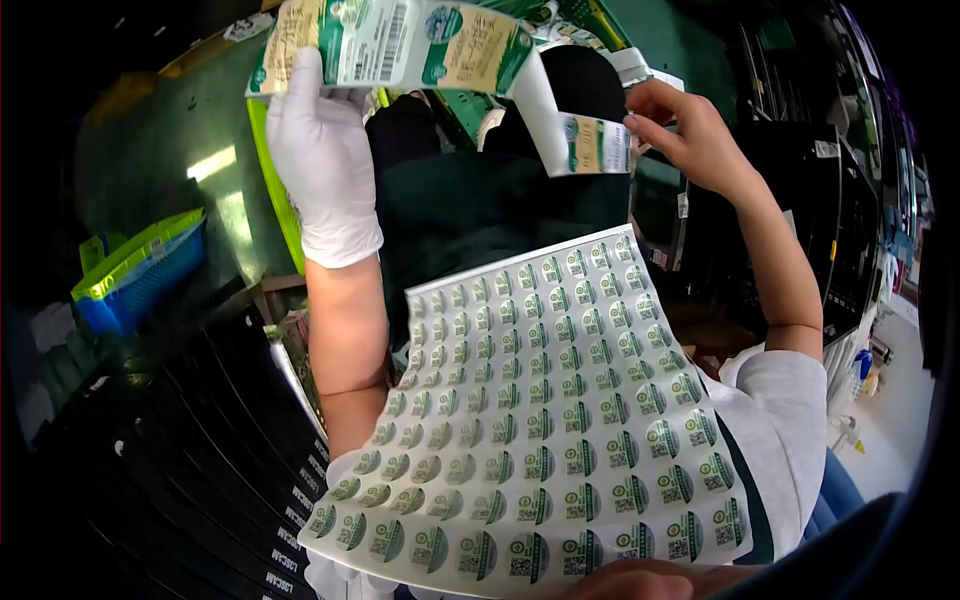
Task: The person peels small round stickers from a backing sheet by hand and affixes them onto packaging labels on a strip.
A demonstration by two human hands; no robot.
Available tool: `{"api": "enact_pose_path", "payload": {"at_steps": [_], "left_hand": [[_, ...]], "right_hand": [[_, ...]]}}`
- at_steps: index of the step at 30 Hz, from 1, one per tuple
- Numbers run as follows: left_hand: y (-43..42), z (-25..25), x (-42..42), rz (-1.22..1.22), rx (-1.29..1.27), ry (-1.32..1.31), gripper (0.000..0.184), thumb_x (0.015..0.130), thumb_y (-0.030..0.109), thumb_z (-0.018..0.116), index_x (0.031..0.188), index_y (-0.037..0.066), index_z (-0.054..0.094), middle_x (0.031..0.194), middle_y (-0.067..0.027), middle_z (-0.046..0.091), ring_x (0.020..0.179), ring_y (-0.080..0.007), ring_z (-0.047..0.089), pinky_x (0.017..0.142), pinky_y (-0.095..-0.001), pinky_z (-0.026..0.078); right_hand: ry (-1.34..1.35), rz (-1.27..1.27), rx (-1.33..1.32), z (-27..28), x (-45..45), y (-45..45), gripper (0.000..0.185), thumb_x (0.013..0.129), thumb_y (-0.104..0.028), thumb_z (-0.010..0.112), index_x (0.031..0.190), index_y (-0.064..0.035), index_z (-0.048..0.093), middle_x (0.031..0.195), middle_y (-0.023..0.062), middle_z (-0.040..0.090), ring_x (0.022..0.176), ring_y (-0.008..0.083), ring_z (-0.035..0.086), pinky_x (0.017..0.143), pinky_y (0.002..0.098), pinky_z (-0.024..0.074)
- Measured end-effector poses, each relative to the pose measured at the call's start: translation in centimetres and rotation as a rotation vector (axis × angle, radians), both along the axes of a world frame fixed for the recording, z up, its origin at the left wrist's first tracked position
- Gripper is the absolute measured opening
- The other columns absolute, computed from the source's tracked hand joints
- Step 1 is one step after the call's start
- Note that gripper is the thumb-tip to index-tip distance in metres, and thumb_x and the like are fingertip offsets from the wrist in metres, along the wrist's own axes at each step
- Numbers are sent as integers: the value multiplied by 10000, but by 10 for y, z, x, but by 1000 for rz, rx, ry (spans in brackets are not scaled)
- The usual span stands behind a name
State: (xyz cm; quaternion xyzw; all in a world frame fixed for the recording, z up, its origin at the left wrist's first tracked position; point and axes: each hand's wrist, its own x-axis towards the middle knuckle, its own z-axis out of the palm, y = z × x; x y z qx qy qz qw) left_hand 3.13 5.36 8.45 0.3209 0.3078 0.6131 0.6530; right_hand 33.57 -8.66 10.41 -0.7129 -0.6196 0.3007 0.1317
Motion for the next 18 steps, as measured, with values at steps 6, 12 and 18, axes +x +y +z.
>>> {"api": "enact_pose_path", "payload": {"at_steps": [6, 12, 18], "left_hand": [[5, 51, 19, -303, 225, -312, 300, 959, 216, 510, 1165, 0, 530, 1147, -142, 582, 1072, -258, 558, 948, -396, 427], [14, 89, 9, -104, 169, -203, 349, 974, 182, 449, 1228, -56, 478, 1272, -206, 526, 1184, -326, 506, 1023, -457, 375], [22, 107, -10, -705, 312, -604, 371, 967, 132, 430, 1262, -92, 452, 1312, -239, 495, 1246, -356, 461, 1073, -470, 360]], "right_hand": [[-49, 121, 294, -3, -67, -23, 796, 708, -315, 789, 1349, -75, 383, 1269, 125, 519, 986, 349, 603, 756, 393, 515], [-90, -154, 749, -72, -81, 10, 598, 791, -252, 695, 1324, -151, 444, 1319, 60, 508, 962, 327, 626, 744, 385, 530], [-45, -119, 752, -60, -87, 6, 539, 791, -340, 705, 1267, -173, 515, 1294, 22, 540, 1002, 284, 621, 787, 380, 527]]}}
